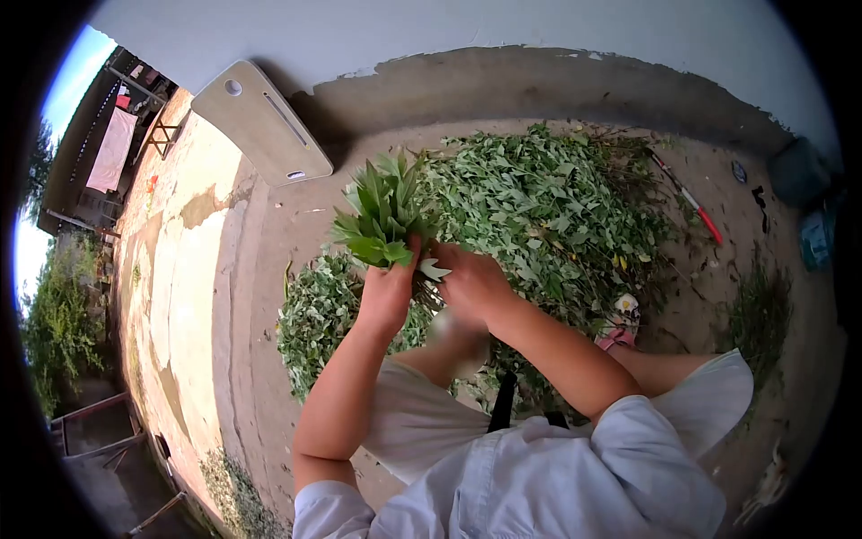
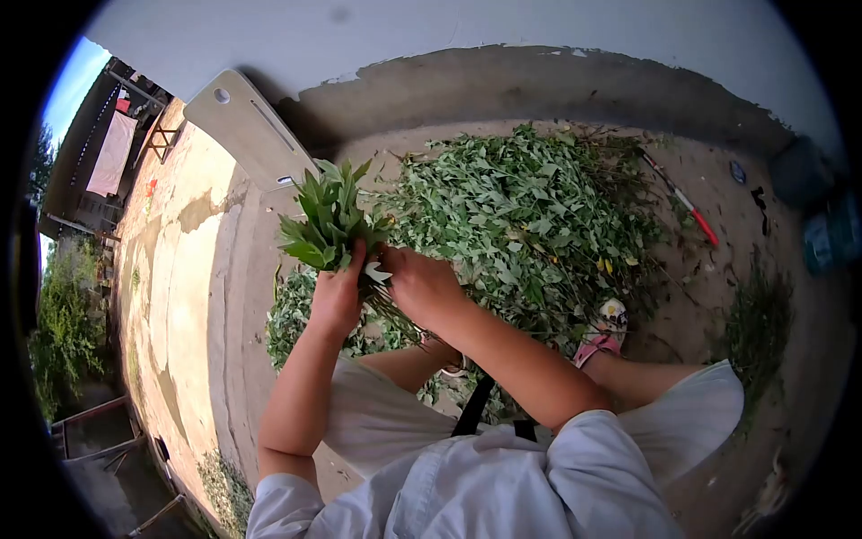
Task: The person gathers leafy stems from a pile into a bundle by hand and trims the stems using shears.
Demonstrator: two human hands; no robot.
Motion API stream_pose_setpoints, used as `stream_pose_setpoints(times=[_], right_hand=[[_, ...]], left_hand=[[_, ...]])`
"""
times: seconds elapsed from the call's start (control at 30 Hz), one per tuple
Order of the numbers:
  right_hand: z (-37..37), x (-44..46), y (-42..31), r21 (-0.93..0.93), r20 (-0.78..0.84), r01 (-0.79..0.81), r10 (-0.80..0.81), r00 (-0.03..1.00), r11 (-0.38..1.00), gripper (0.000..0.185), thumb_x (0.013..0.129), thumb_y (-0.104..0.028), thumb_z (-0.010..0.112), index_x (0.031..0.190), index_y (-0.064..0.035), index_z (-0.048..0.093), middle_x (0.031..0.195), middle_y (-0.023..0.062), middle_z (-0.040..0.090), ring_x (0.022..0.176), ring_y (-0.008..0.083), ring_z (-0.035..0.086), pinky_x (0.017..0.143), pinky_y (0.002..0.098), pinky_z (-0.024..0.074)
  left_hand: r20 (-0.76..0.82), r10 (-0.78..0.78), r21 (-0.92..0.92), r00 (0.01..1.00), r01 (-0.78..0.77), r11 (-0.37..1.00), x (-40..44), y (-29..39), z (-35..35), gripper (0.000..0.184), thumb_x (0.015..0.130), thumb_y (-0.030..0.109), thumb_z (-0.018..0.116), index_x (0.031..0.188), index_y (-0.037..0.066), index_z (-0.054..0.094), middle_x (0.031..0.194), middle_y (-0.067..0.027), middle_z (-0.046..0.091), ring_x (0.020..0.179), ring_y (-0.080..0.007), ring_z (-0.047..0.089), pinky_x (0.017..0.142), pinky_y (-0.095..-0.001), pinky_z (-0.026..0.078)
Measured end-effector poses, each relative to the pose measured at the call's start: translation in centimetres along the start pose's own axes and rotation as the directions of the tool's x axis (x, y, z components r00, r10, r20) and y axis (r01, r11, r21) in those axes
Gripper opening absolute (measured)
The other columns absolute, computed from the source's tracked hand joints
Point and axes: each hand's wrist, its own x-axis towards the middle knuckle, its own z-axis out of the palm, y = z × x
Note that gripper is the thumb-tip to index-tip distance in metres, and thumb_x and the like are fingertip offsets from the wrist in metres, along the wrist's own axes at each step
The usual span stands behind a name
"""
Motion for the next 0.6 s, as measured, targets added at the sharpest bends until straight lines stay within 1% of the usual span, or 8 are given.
stream_pose_setpoints(times=[0.03,0.1,0.27,0.33,0.4,0.47,0.53,0.6], right_hand=[[-0.7,-0.1,-0.7,-0.011,0.029,-0.085,0.085,0.996,0.996,0.017,0.071,-0.009,0.053,0.087,-0.0046,0.047,0.073,0.0111,0.053,0.063,0.0291,0.057,0.053,0.0381,0.0467],[1.0,-2.0,1.2,-0.018,-0.069,0.014,-0.015,0.998,1.000,0.016,0.071,-0.008,0.053,0.084,-0.0047,0.044,0.072,0.0107,0.052,0.063,0.0294,0.056,0.051,0.0375,0.0463],[3.7,-8.3,8.1,-0.119,0.083,-0.140,0.150,0.985,0.983,0.020,0.072,-0.009,0.052,0.088,-0.0035,0.041,0.079,0.0124,0.052,0.070,0.0306,0.055,0.058,0.0395,0.0462],[3.6,-10.3,9.7,-0.068,0.466,-0.308,0.303,0.831,0.949,0.032,0.076,-0.013,0.055,0.104,-0.0069,0.041,0.101,0.0167,0.052,0.092,0.0324,0.052,0.076,0.0425,0.0428],[4.1,-13.2,12.4,-0.075,0.433,-0.186,0.200,0.879,0.980,0.046,0.078,-0.016,0.055,0.120,-0.0087,0.036,0.113,0.0189,0.047,0.100,0.0314,0.049,0.083,0.0432,0.0400],[3.1,-14.9,15.0,0.029,0.414,-0.374,0.329,0.848,0.927,0.058,0.080,-0.020,0.056,0.130,-0.0104,0.028,0.118,0.0186,0.045,0.101,0.0308,0.050,0.083,0.0415,0.0415],[0.8,-14.3,19.1,-0.179,0.666,-0.758,0.644,0.376,0.627,0.064,0.080,-0.021,0.056,0.133,-0.0105,0.022,0.119,0.0185,0.044,0.102,0.0301,0.050,0.084,0.0392,0.0427],[1.7,-15.4,23.8,-0.388,0.627,-0.734,0.744,0.233,0.557,0.066,0.080,-0.023,0.057,0.133,-0.0092,0.022,0.118,0.0193,0.045,0.099,0.0285,0.052,0.084,0.0380,0.0438]], left_hand=[[-0.019,0.017,0.020,1.000,-0.017,1.000,-0.1,0.2,-0.1,0.021,0.085,0.023,0.052,0.094,0.004,0.053,0.083,-0.0025,0.055,0.072,-0.0092,0.046,0.064,-0.0236,0.038],[-0.052,0.004,-0.012,0.999,-0.004,1.000,-0.6,0.6,0.1,0.021,0.087,0.023,0.049,0.096,0.004,0.051,0.084,-0.0029,0.055,0.075,-0.0092,0.046,0.066,-0.0239,0.038],[-0.057,-0.137,-0.470,0.989,0.094,0.878,0.0,0.5,-1.0,0.021,0.086,0.025,0.051,0.087,0.005,0.046,0.070,-0.0040,0.049,0.058,-0.0147,0.044,0.064,-0.0316,0.040],[-0.077,-0.191,-0.498,0.979,0.128,0.857,0.0,0.9,-1.5,0.022,0.086,0.026,0.051,0.084,0.005,0.045,0.070,-0.0030,0.047,0.054,-0.0122,0.041,0.061,-0.0312,0.040],[-0.071,-0.206,-0.561,0.976,0.132,0.817,0.4,1.0,-2.5,0.023,0.086,0.028,0.052,0.078,0.007,0.044,0.072,-0.0022,0.045,0.053,-0.0107,0.037,0.059,-0.0299,0.039],[-0.010,-0.221,-0.582,0.975,0.174,0.794,0.6,0.4,-3.0,0.023,0.087,0.028,0.050,0.076,0.008,0.043,0.074,-0.0023,0.044,0.055,-0.0107,0.037,0.058,-0.0293,0.038],[0.032,-0.253,-0.535,0.967,0.231,0.813,0.8,0.5,-2.7,0.022,0.088,0.027,0.048,0.077,0.008,0.043,0.075,-0.0026,0.045,0.059,-0.0110,0.038,0.060,-0.0292,0.038],[0.011,-0.272,-0.526,0.962,0.237,0.817,0.9,1.1,-2.0,0.022,0.088,0.027,0.048,0.077,0.008,0.043,0.076,-0.0027,0.045,0.061,-0.0113,0.039,0.061,-0.0293,0.038]])
